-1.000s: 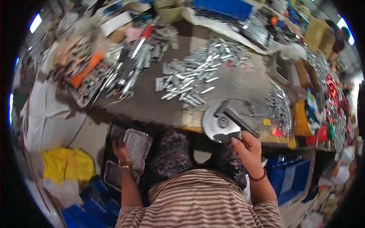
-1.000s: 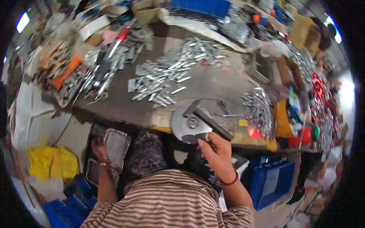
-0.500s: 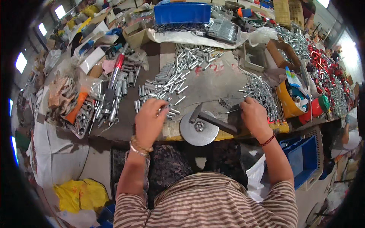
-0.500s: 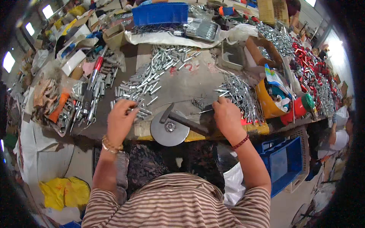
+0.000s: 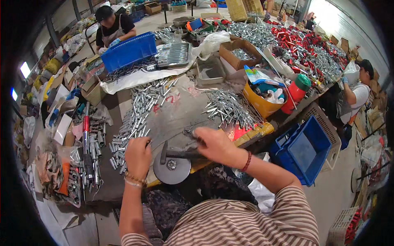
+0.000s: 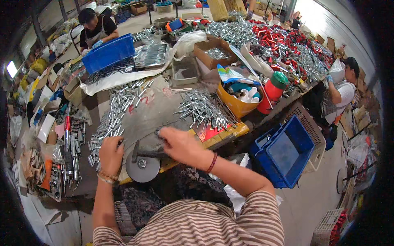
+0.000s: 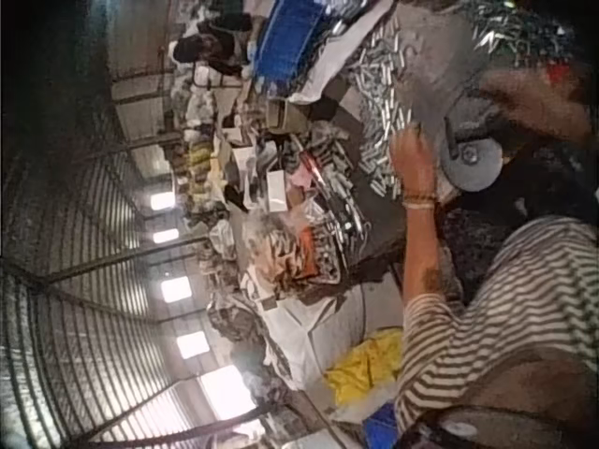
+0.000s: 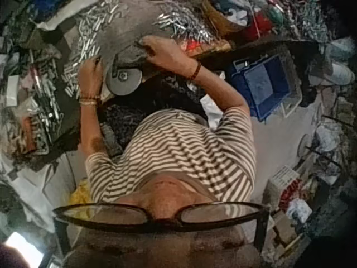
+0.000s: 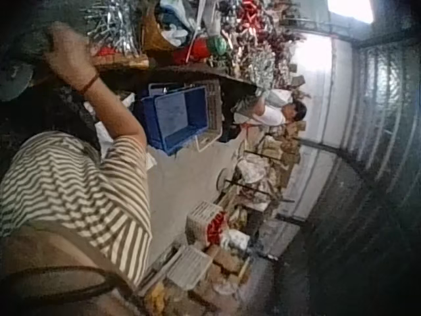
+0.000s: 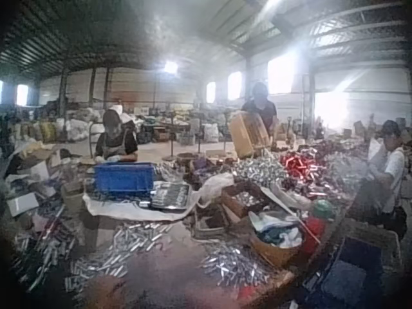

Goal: Assembling small metal components using a hammer and an assembly jig on a workbench.

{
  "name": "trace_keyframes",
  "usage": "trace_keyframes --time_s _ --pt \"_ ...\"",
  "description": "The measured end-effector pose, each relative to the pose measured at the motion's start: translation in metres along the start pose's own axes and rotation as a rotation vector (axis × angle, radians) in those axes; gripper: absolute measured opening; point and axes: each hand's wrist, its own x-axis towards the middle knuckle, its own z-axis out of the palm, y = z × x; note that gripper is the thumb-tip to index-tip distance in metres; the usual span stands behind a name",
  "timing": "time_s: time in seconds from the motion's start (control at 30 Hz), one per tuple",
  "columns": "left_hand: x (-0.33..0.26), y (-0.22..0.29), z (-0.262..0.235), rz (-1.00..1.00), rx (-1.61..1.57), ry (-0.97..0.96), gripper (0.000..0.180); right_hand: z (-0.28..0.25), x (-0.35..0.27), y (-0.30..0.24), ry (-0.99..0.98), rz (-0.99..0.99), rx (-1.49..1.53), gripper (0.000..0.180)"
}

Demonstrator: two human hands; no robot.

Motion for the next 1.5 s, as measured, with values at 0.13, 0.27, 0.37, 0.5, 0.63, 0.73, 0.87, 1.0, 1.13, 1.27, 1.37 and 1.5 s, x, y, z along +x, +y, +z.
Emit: trace_keyframes --time_s 0.13,0.27,0.37,0.5,0.63,0.73,0.87,1.0,1.13,1.27,1.37,1.5 --pt "-0.016 0.030 -0.033 -0.182 -0.305 -0.107 0.021 0.029 -0.014 -0.045 -0.152 0.160 0.474 0.025" --pt "-0.052 0.047 -0.048 -0.306 -0.389 -0.282 0.020 0.065 -0.026 -0.053 -0.085 0.068 0.439 0.025" --pt "-0.078 0.041 -0.038 -0.180 -0.351 -0.227 0.018 0.071 -0.027 -0.052 -0.155 0.063 0.398 0.025" --pt "-0.077 0.049 -0.028 -0.040 -0.286 -0.145 0.010 0.054 -0.024 -0.042 -0.190 0.036 0.272 0.020" --pt "-0.075 0.046 -0.020 -0.086 -0.268 -0.134 0.009 0.032 -0.022 -0.042 -0.227 0.102 0.121 0.016" --pt "-0.080 0.047 -0.018 -0.113 -0.289 -0.072 0.012 0.035 -0.027 -0.044 -0.203 0.016 0.035 0.014" --pt "-0.086 0.049 -0.022 -0.131 -0.283 -0.094 0.012 0.040 -0.028 -0.050 -0.154 -0.111 -0.096 0.015" --pt "-0.088 0.050 -0.022 -0.112 -0.227 -0.118 0.012 0.045 -0.028 -0.048 -0.100 -0.191 -0.108 0.015" --pt "-0.089 0.052 -0.022 -0.091 -0.219 -0.085 0.011 0.046 -0.028 -0.047 -0.106 -0.197 -0.095 0.015" --pt "-0.089 0.052 -0.022 -0.104 -0.231 -0.090 0.011 0.047 -0.026 -0.046 -0.110 -0.207 -0.066 0.014" --pt "-0.090 0.053 -0.022 -0.112 -0.216 -0.082 0.012 0.047 -0.024 -0.045 -0.130 -0.217 -0.064 0.013" --pt "-0.092 0.052 -0.020 -0.123 -0.224 -0.069 0.013 0.050 -0.024 -0.041 -0.133 -0.244 -0.077 0.012"
